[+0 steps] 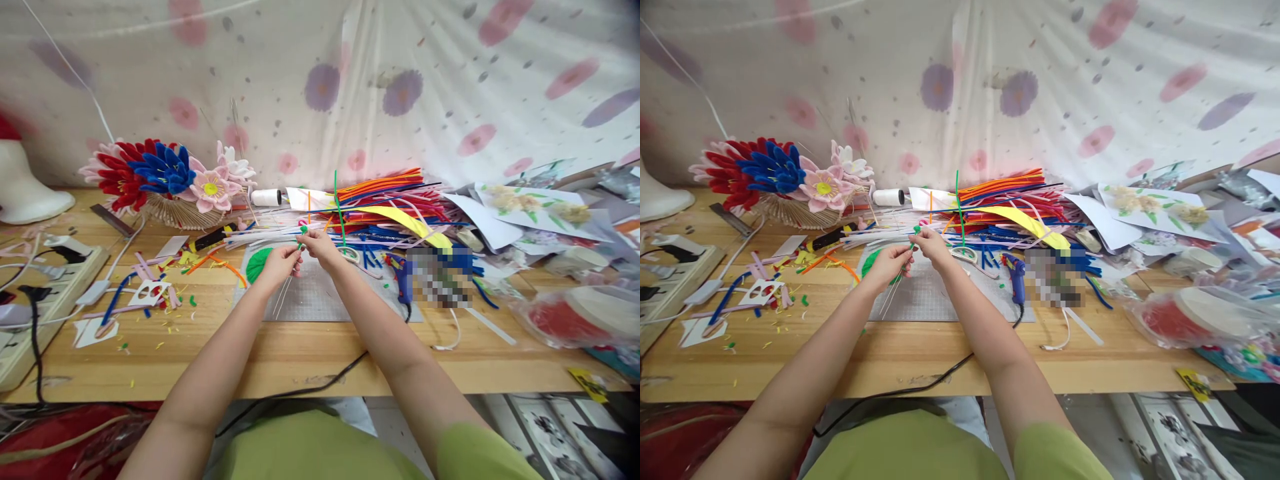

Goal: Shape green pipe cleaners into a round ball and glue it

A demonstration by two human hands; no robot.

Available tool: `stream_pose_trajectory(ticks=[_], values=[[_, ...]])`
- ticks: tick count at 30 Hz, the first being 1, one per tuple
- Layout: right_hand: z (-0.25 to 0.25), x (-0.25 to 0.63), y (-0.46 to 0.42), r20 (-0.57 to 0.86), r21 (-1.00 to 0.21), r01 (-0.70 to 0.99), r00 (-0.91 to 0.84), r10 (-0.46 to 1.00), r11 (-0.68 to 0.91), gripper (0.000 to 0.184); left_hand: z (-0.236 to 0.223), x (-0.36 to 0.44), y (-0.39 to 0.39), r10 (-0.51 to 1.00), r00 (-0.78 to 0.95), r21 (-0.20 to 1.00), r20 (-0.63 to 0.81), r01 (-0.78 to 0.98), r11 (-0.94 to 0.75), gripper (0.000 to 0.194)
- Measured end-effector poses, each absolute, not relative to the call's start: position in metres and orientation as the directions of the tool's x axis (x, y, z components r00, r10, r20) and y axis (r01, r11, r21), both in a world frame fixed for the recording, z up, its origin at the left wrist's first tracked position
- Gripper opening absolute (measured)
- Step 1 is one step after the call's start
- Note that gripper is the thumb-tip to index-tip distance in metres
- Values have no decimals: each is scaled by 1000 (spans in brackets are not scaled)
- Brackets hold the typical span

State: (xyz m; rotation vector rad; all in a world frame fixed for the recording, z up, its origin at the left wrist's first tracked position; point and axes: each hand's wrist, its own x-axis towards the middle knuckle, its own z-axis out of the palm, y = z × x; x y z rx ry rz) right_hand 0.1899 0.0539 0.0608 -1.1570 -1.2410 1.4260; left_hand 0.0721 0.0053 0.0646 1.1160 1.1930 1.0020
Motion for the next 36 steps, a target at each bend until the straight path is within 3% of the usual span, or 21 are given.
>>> stream_pose_trajectory(ticks=[5,9,13,16,18,21,24,28,30,32,36], values=[[38,205,45,-236,-972,6,-52,970,-236,36,27,86,9,990,21,941,-140,313,126,20],[27,212,36,-266,-964,-4,-13,964,-266,33,15,91,7,994,67,874,-89,484,46,21],[29,216,31,-278,-951,-161,63,958,-265,31,19,90,-1,990,128,861,-55,508,-19,21],[31,220,30,-276,-943,-221,105,955,-248,32,23,79,-9,989,131,907,-73,420,11,19],[30,223,30,-267,-960,-109,102,958,-256,29,27,70,-13,987,68,945,-143,305,116,18],[27,222,29,-256,-925,293,-13,967,-241,27,35,60,-16,956,76,959,-283,53,280,16],[25,217,26,-221,-767,632,-96,971,-112,26,39,59,-16,930,164,930,-330,-110,349,16],[29,216,20,-85,-591,806,-35,996,-22,22,33,66,-12,927,191,920,-324,-163,355,17],[31,222,17,-35,-607,795,-6,999,-16,22,31,69,-11,925,190,916,-330,-173,363,18],[34,229,13,-53,-714,700,-32,998,-16,22,31,71,-11,919,208,910,-335,-181,373,19],[35,232,6,-125,-959,273,-149,981,-80,22,37,72,-15,883,321,888,-343,-194,416,18]])
